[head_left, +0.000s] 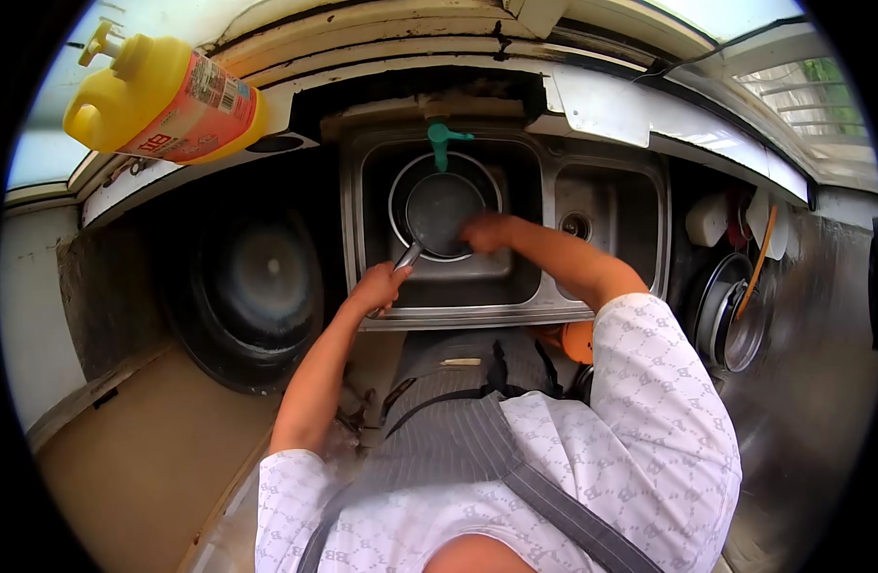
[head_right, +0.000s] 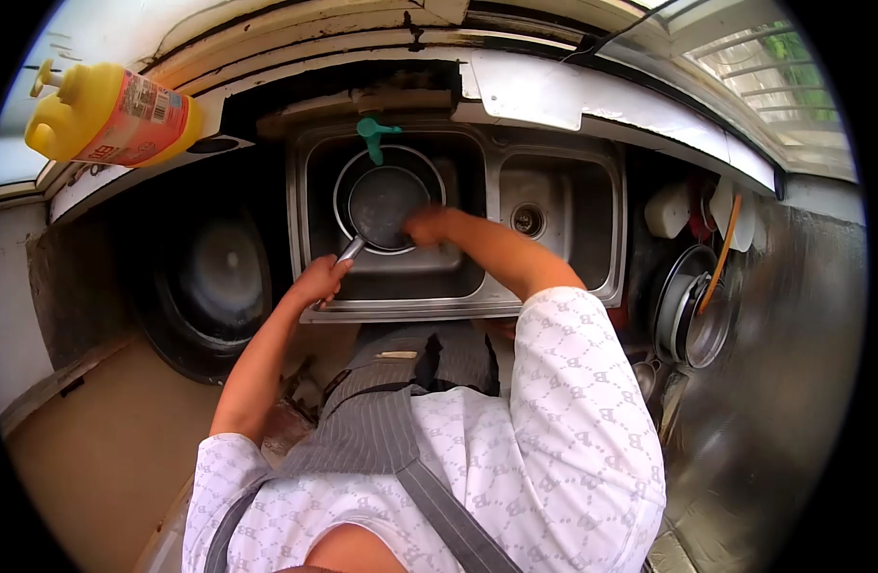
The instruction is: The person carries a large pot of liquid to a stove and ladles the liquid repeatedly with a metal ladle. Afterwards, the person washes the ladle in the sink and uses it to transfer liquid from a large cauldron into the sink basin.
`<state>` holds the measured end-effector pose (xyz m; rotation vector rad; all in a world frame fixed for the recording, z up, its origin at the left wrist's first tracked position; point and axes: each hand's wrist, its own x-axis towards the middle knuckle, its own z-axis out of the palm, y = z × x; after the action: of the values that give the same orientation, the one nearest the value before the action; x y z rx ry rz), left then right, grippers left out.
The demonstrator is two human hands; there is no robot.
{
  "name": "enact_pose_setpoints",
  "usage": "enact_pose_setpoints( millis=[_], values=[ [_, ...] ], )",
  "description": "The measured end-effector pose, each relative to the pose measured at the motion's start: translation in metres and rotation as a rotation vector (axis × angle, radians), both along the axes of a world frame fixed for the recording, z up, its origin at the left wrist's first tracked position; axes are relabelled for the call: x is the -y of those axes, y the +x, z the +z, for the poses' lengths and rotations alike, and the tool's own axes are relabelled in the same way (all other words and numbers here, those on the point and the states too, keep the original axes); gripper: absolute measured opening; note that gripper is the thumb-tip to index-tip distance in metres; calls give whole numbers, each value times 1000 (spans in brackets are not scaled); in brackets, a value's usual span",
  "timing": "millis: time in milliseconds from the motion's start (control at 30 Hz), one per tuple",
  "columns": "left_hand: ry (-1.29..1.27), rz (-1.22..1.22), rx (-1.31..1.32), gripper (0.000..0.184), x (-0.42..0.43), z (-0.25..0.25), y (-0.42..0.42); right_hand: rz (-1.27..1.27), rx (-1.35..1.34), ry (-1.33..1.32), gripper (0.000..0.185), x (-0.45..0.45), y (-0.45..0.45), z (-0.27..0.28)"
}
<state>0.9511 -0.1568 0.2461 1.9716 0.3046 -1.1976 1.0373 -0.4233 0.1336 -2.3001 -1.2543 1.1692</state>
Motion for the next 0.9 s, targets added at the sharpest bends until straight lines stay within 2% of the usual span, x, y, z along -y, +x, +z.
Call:
enact_pose_setpoints(
  millis=[33, 100, 133, 200, 233, 300, 333, 433, 500, 533, 600, 633, 700, 733, 767, 833, 900],
  values=[
    [-18, 0, -20, 40, 0, 1, 1, 79, 53, -26, 29, 2, 11, -2],
    [-15, -14, -24, 40, 4, 8, 2, 263, 416, -216, 25, -3, 29, 5],
    [-16, -28, -26, 40, 5, 11, 3, 268, 418, -209, 25, -9, 40, 13],
    [-2, -42, -2, 40, 2, 11, 0, 397, 682, -109, 23, -23, 57, 22],
    [4, -64, 28, 39, 0, 10, 1, 402, 685, -103, 23, -24, 60, 15],
    [4, -50, 21, 41, -3, 9, 0, 316, 766, 47, 23, -19, 56, 2],
    [1, -40, 20, 43, -2, 8, 1, 317, 769, 43, 23, -13, 46, 9],
    [-35, 34, 27, 38, 3, 7, -2, 24, 879, 39, 20, -4, 8, 45],
    [-83, 87, -11, 38, 5, -5, -11, -93, 125, -371, 29, -19, -6, 64],
    [-122, 140, -45, 37, 7, -6, -11, -100, 130, -374, 29, -24, -9, 58],
    [-174, 187, -102, 37, 10, -5, -14, -391, -189, 45, 31, -36, -16, 47],
    [-225, 242, -161, 37, 12, -4, -14, -395, -187, 51, 31, -44, -17, 46],
    [-216, 251, -160, 37, 17, -3, -21, -762, -447, 285, 29, -61, -19, 46],
    [-213, 259, -155, 38, 20, -3, -21, -764, -447, 296, 29, -72, -15, 10],
    [-209, 268, -154, 38, 23, -2, -23, -673, -263, 354, 26, -84, -12, -56],
    [-190, 243, -133, 38, 29, -2, -26, -584, -83, 414, 24, -109, -1, -61],
    [-140, 221, -41, 37, 35, -1, -31, -1562, -597, 327, 21, -125, 18, -53]
  ],
)
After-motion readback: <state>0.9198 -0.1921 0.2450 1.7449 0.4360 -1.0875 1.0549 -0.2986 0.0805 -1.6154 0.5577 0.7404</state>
